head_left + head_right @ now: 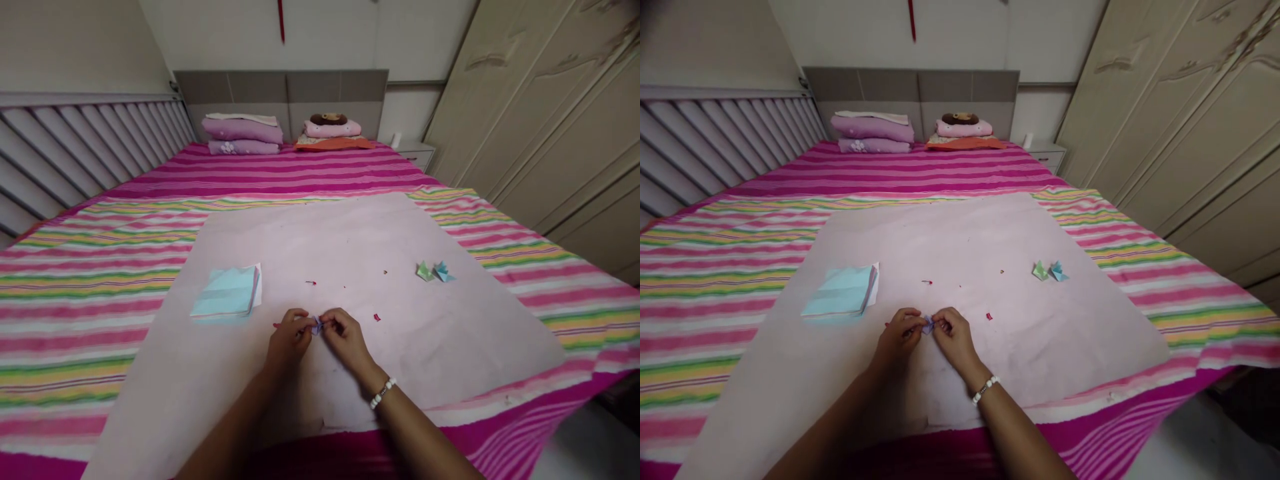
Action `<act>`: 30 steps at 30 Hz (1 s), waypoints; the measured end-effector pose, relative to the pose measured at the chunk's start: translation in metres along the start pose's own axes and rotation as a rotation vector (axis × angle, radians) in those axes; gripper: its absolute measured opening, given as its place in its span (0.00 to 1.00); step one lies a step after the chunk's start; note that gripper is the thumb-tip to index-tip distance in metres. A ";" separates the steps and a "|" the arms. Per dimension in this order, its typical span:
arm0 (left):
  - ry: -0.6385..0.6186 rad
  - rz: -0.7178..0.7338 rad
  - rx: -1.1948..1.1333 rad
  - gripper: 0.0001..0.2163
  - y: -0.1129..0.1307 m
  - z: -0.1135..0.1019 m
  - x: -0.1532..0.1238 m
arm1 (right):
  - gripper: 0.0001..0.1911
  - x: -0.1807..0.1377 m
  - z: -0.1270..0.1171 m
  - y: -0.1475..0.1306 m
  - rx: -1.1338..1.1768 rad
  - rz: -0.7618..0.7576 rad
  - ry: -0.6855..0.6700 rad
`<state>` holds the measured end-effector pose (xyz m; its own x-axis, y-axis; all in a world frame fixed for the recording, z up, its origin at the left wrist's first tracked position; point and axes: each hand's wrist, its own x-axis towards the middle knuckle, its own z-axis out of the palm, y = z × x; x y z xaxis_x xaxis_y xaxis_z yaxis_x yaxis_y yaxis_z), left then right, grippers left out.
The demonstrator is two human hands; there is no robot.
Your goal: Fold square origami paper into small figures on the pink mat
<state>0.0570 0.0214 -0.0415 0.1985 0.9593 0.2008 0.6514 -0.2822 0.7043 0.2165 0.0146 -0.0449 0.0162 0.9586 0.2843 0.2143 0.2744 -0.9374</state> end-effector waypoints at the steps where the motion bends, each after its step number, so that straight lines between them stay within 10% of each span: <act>1: -0.014 -0.005 0.014 0.11 0.001 -0.001 0.000 | 0.10 0.000 0.000 0.000 0.002 0.000 0.000; 13: -0.053 0.035 0.083 0.07 0.010 -0.002 0.007 | 0.14 0.003 0.000 -0.001 -0.074 -0.097 -0.019; 30: -0.045 0.119 -0.016 0.07 0.012 -0.006 0.018 | 0.09 0.011 -0.023 -0.019 -0.763 -0.348 -0.341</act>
<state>0.0639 0.0357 -0.0256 0.3061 0.9178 0.2529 0.6094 -0.3930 0.6886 0.2345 0.0178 -0.0192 -0.4345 0.8349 0.3379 0.7443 0.5441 -0.3873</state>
